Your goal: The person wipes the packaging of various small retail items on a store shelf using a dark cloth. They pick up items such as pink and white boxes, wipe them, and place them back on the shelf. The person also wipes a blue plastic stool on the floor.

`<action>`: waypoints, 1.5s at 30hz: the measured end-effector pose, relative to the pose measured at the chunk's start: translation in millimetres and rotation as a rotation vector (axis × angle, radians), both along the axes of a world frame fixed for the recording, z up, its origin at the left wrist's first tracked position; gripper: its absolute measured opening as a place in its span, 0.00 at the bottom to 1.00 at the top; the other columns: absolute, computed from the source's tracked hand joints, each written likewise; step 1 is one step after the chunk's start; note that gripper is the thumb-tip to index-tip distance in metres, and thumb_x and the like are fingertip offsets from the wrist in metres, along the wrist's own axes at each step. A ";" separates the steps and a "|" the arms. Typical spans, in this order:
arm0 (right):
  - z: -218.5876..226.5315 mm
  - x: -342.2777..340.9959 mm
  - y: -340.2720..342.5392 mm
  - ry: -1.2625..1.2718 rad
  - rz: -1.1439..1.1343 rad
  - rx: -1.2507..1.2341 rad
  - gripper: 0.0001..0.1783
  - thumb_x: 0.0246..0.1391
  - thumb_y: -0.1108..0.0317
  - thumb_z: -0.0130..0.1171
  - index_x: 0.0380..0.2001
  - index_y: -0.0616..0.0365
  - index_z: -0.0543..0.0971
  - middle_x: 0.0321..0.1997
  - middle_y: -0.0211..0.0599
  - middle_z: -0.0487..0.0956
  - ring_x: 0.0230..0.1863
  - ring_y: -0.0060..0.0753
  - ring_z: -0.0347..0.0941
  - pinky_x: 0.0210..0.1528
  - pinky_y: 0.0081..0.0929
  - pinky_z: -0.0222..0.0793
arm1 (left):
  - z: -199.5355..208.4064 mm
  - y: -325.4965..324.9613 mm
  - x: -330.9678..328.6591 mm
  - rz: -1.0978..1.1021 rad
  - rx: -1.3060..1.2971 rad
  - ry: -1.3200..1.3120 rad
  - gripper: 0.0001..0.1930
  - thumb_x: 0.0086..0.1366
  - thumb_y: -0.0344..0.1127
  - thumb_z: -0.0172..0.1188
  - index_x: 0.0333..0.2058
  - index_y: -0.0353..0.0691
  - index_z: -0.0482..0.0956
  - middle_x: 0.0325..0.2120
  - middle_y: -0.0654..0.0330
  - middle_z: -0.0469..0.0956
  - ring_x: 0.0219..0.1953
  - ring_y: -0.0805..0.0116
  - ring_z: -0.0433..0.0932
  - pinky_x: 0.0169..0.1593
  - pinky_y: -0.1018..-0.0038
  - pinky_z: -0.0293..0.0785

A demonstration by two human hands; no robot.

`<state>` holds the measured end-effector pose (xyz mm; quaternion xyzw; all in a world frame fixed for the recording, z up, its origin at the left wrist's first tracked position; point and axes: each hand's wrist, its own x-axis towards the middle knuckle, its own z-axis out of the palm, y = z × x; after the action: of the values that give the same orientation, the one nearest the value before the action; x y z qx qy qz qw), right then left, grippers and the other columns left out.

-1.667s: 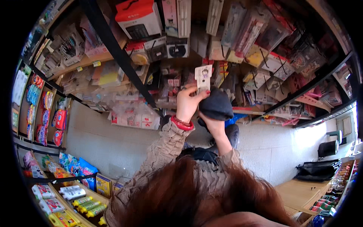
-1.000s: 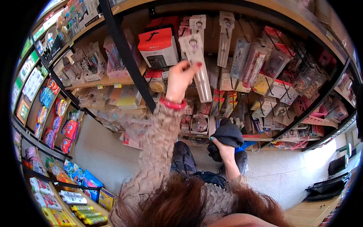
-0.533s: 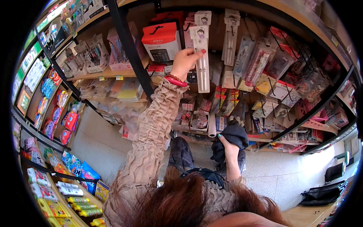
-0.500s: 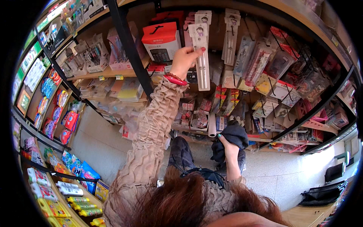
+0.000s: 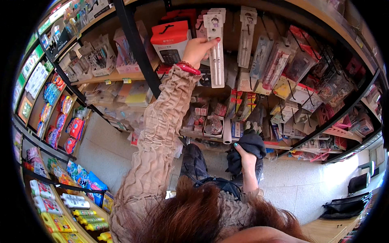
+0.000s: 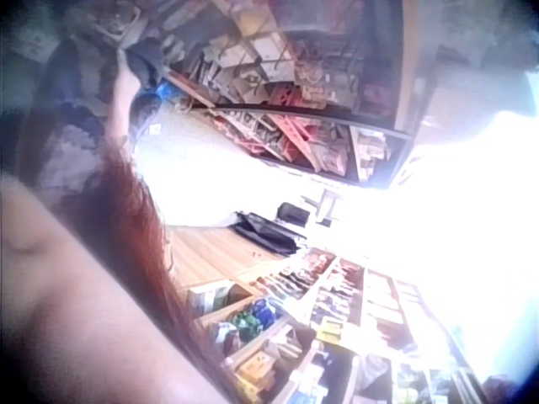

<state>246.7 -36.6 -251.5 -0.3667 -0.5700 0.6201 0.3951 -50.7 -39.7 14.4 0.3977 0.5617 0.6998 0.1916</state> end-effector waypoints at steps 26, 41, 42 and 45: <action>13.9 -10.0 -3.0 0.257 -0.100 -0.462 0.10 0.42 0.79 0.59 0.33 0.64 0.75 0.31 0.35 0.77 0.31 0.32 0.74 0.36 0.24 0.70 | 77.0 -173.7 175.6 0.066 0.634 1.108 0.38 0.54 0.46 0.61 0.58 0.36 0.54 0.53 0.37 0.61 0.39 0.62 0.75 0.36 0.74 0.76; 17.3 8.9 -10.6 0.268 -0.081 -0.396 0.16 0.41 0.78 0.57 0.39 0.64 0.75 0.39 0.35 0.76 0.41 0.32 0.71 0.46 0.26 0.66 | 93.1 -204.6 193.1 -0.176 0.596 1.386 0.33 0.54 0.43 0.58 0.55 0.36 0.57 0.51 0.40 0.62 0.42 0.61 0.73 0.41 0.70 0.71; 27.7 1.6 -14.0 0.332 -0.049 -0.388 0.16 0.40 0.80 0.58 0.37 0.64 0.75 0.38 0.35 0.76 0.41 0.31 0.71 0.46 0.26 0.66 | 98.7 -211.5 196.8 -0.169 0.606 1.402 0.33 0.54 0.43 0.58 0.55 0.36 0.57 0.51 0.41 0.62 0.42 0.61 0.73 0.42 0.70 0.71; 31.1 0.0 -17.2 0.309 -0.036 -0.445 0.14 0.41 0.79 0.58 0.36 0.64 0.76 0.38 0.35 0.76 0.39 0.30 0.71 0.43 0.26 0.66 | 95.7 -211.0 192.7 -0.183 0.616 1.376 0.32 0.54 0.42 0.57 0.55 0.36 0.58 0.51 0.41 0.62 0.42 0.61 0.72 0.43 0.69 0.70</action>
<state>246.8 -53.8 -220.4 -0.3557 -0.3461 0.7716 0.3978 142.0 -250.7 110.2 0.8250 0.2986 0.4005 -0.2643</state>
